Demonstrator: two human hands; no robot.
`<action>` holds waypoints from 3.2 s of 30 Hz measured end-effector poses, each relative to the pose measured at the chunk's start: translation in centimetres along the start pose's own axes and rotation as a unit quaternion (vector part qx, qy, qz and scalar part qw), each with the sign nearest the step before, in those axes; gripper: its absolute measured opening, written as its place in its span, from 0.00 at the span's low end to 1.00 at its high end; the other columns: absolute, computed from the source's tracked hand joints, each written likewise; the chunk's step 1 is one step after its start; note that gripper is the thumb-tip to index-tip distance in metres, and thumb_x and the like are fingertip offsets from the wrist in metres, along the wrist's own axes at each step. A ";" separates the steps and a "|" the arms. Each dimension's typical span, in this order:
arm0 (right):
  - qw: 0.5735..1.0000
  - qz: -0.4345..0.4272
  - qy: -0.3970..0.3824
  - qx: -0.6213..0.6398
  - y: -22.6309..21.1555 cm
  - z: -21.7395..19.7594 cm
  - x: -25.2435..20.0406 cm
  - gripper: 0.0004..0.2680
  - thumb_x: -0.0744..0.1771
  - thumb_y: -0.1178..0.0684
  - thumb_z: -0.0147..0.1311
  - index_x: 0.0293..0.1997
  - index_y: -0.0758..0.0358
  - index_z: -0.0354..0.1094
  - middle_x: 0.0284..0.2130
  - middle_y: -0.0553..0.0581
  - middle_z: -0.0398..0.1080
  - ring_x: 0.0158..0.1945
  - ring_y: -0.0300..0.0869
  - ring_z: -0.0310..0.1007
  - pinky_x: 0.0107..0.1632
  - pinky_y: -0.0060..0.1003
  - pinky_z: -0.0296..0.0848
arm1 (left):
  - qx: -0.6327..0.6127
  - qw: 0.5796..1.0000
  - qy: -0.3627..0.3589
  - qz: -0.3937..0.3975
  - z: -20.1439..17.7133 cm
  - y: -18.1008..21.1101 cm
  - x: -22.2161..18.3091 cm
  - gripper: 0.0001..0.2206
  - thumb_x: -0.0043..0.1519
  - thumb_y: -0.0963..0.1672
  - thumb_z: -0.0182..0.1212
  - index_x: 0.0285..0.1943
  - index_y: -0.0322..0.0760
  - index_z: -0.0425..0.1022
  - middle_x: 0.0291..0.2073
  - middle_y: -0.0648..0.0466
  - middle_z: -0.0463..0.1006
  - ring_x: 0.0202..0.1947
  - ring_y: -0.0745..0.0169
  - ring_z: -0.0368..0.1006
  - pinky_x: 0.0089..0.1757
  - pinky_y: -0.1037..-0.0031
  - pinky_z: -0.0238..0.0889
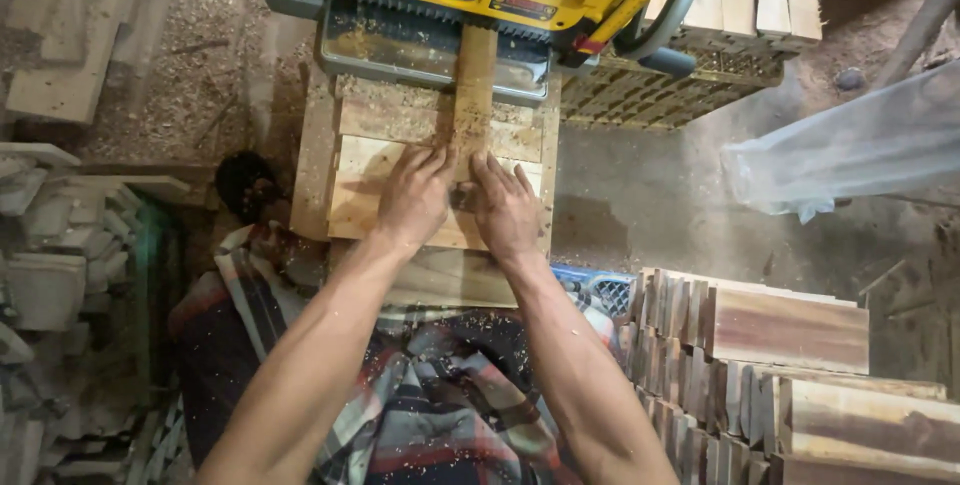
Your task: Feeding wooden planks into a thickness planer to smooth the surface and achieve a consistent thickness.
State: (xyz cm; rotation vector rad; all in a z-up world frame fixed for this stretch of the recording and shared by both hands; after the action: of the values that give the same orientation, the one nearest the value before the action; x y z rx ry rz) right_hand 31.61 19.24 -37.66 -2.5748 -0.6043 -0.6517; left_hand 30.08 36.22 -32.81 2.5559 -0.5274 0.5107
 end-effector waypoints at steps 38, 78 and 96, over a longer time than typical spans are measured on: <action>0.913 0.238 0.137 0.301 20.4 -2.8 13.3 0.13 0.75 0.51 0.45 0.68 0.64 0.57 0.57 0.71 0.68 0.66 0.56 0.64 0.67 0.60 0.65 | 0.064 0.984 -0.165 0.031 0.5 1.4 5.1 0.32 0.61 0.54 0.59 0.69 0.29 0.68 0.74 0.40 0.62 0.76 0.43 0.52 0.70 0.45 0.42; 0.968 -0.030 -0.248 -0.016 7.9 -3.2 14.4 0.17 0.70 0.43 0.53 0.67 0.47 0.68 0.68 0.53 0.64 0.73 0.56 0.57 0.68 0.74 0.53 | 0.063 0.984 -0.168 -0.013 0.6 -5.2 8.7 0.22 0.68 0.54 0.52 0.65 0.44 0.75 0.68 0.49 0.72 0.73 0.53 0.61 0.64 0.21 0.20; 0.970 0.165 -0.169 0.053 4.7 0.2 12.9 0.15 0.70 0.39 0.56 0.61 0.48 0.73 0.60 0.52 0.71 0.67 0.53 0.65 0.66 0.57 0.67 | 0.005 0.981 -0.058 -0.186 7.3 -8.1 10.1 0.30 0.60 0.57 0.66 0.66 0.37 0.75 0.67 0.57 0.72 0.65 0.53 0.69 0.63 0.52 0.58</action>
State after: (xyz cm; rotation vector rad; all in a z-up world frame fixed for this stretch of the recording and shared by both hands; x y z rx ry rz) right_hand 44.26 19.42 -32.37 -2.6156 -0.2876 -0.0688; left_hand 44.27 36.25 -37.34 2.6186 -0.0758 0.2318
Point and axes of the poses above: each hand's wrist, its own x-axis towards the middle knuckle, its own z-axis out of the palm, y = z × x, the point moved 2 cm from there along x, towards the middle knuckle
